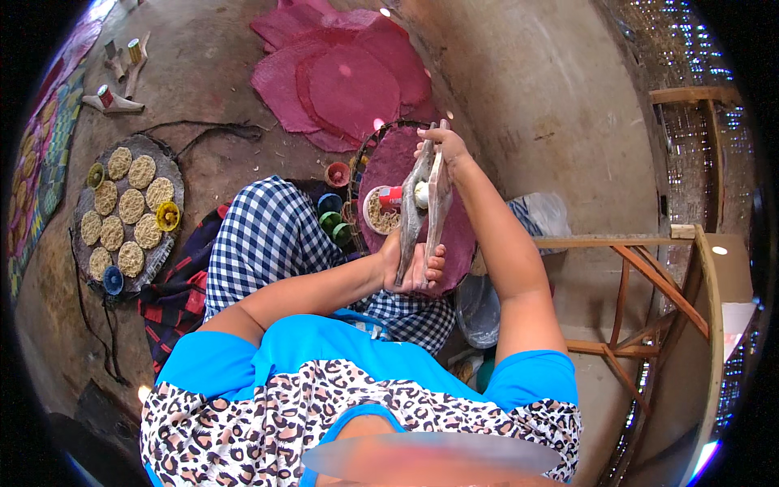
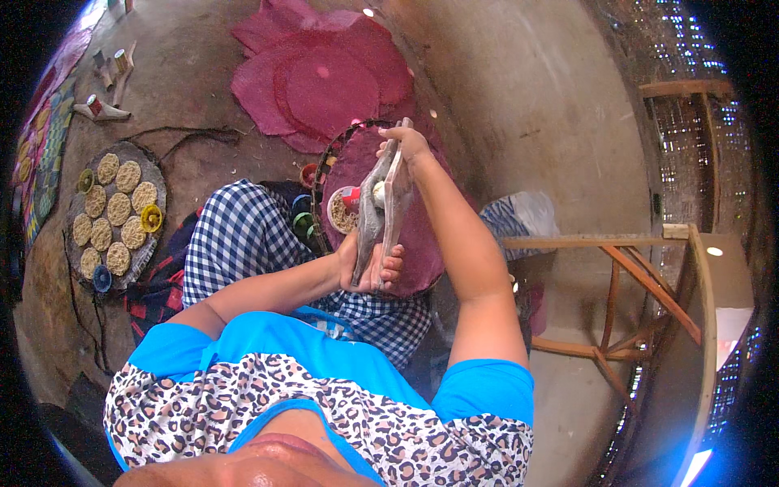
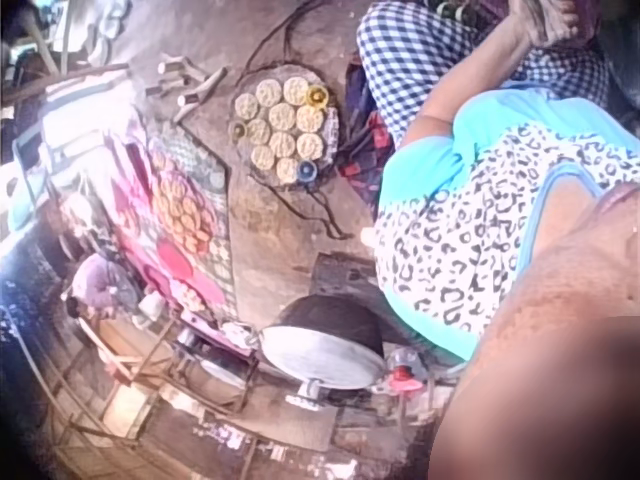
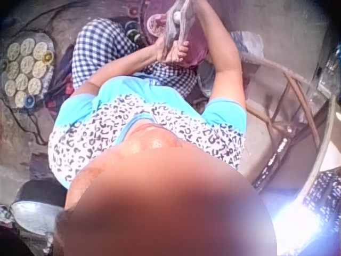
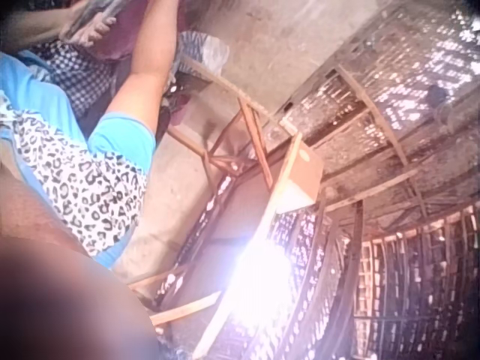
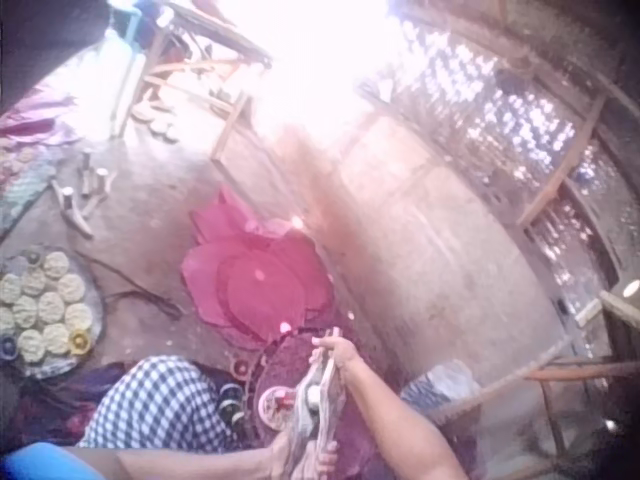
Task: The person scoops dough from a bowl, places it into a wooden cookie press, and extrudes patterned cookies onto a woven tray. They repeat this process multiple times, arranging the finished cookies in rows.
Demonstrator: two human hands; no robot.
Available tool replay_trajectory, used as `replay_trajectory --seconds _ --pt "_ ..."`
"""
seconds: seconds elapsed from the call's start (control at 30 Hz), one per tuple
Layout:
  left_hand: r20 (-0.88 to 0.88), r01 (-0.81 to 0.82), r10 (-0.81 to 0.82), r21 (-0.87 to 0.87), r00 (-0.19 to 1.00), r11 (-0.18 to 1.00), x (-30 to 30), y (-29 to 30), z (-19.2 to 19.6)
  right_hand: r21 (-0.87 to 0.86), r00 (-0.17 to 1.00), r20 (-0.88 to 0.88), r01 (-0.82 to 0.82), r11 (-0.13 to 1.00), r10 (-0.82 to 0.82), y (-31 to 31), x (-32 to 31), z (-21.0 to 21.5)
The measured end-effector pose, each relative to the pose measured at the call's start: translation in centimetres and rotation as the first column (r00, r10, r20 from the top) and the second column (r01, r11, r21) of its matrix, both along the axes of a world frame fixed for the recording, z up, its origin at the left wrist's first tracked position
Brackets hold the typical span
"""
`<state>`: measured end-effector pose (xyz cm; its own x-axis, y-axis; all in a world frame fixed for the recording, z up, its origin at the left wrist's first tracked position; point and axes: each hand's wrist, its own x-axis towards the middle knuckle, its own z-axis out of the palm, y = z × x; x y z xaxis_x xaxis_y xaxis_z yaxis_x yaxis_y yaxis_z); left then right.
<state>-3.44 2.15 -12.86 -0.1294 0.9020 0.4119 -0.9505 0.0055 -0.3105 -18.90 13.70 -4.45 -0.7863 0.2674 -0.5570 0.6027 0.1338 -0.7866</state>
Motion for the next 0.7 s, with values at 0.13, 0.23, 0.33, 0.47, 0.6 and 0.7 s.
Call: replay_trajectory --seconds 0.13,0.23,0.33,0.47,0.6,0.7 --pt "-0.026 0.055 -0.06 -0.141 0.998 0.989 -0.4 1.2 0.1 0.005 0.999 -0.036 0.029 1.0 -0.028 1.8 0.1 -0.5" --pt "-0.048 0.076 -0.088 -0.221 0.995 0.972 0.2 1.9 0.3 0.032 0.998 -0.021 0.062 0.998 -0.061 3.1 1.1 -0.7" --pt "-0.052 0.086 -0.102 -0.254 0.993 0.963 1.4 2.0 0.7 0.051 0.998 -0.006 0.056 0.997 -0.056 3.4 2.3 -0.8" --pt "-0.022 0.067 -0.077 -0.297 0.997 0.952 3.2 1.2 1.5 0.031 1.0 0.0 0.029 0.999 -0.029 2.2 3.8 -1.2" --pt "-0.037 0.077 -0.106 -0.464 0.994 0.882 2.9 0.1 2.1 0.012 0.999 -0.052 0.011 1.0 -0.01 1.2 3.4 -0.9" --pt "-0.091 0.005 -0.061 -0.521 0.994 0.853 1.6 -0.1 2.5 0.061 0.988 -0.152 0.024 0.998 -0.014 0.9 2.8 -0.1"
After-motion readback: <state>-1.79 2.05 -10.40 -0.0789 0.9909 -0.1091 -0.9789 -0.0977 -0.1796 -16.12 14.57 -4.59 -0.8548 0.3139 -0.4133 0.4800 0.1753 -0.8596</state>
